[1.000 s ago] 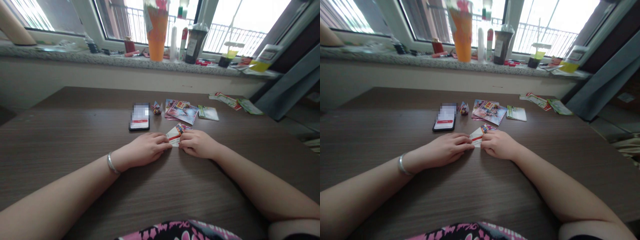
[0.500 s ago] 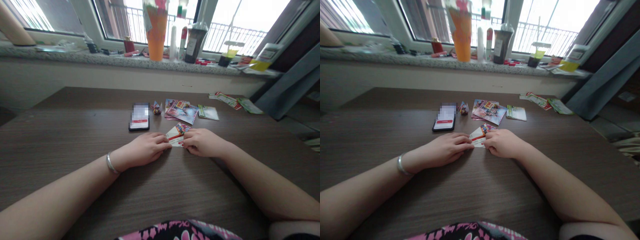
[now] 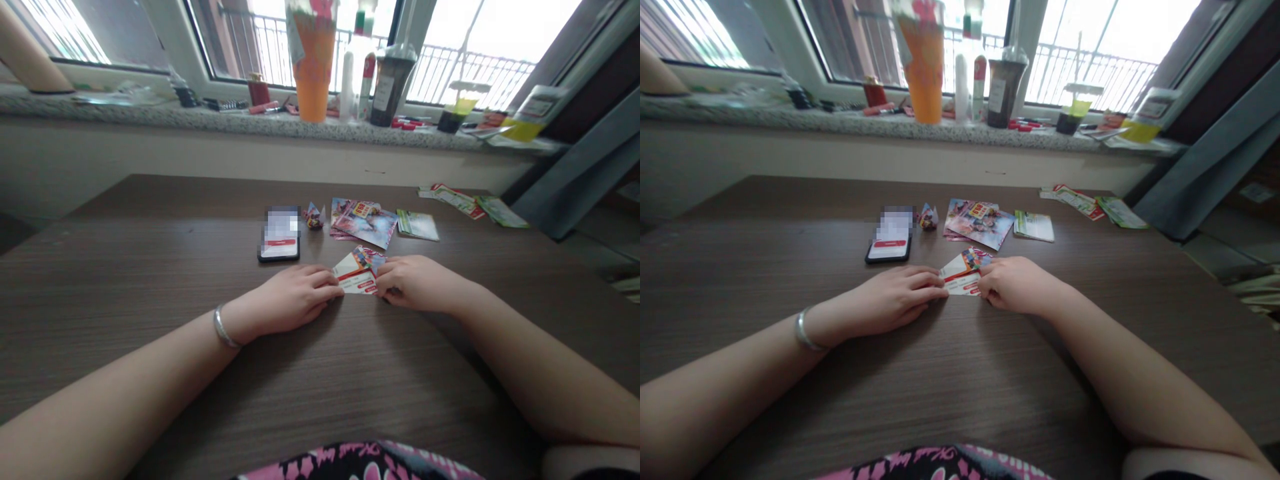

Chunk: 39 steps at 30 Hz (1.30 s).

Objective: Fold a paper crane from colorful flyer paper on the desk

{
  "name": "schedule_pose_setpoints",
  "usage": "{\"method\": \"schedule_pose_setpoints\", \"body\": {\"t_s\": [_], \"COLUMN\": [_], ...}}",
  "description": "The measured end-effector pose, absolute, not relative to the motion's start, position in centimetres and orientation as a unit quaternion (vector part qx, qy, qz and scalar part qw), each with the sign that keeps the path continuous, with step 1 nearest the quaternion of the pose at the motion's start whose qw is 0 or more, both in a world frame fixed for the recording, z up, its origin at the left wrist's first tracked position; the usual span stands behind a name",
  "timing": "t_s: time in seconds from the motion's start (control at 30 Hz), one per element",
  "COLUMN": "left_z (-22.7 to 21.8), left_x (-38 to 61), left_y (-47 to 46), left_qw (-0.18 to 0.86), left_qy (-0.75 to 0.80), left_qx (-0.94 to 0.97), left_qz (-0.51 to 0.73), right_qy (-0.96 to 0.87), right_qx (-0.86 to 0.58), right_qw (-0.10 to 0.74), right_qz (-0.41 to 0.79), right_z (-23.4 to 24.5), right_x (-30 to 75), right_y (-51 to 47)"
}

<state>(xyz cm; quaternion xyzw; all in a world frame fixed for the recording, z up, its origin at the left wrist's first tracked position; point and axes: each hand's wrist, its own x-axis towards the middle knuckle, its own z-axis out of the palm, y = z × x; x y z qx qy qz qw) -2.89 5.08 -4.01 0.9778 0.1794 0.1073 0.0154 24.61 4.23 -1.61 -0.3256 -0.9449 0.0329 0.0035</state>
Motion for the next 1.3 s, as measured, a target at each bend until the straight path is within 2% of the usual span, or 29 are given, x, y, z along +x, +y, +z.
{"method": "schedule_pose_setpoints", "body": {"t_s": [0.8, 1.13, 1.3], "left_z": [-4.6, -4.3, -3.8], "left_x": [-2.9, -3.1, -2.8], "left_y": [5.4, 5.2, 5.0], "left_qw": [0.013, 0.002, 0.0], "left_qy": [0.183, 0.186, 0.188], "left_qx": [0.976, 0.978, 0.978], "left_qz": [0.118, 0.097, 0.086], "right_qy": [-0.906, -0.898, -0.894], "right_qx": [-0.414, -0.438, -0.441], "right_qw": [-0.078, 0.004, 0.008], "right_qz": [0.044, -0.038, -0.079], "right_z": [-0.5, -2.2, -2.8], "right_x": [24.4, 22.1, 21.9], "right_y": [3.9, 3.8, 3.8]}}
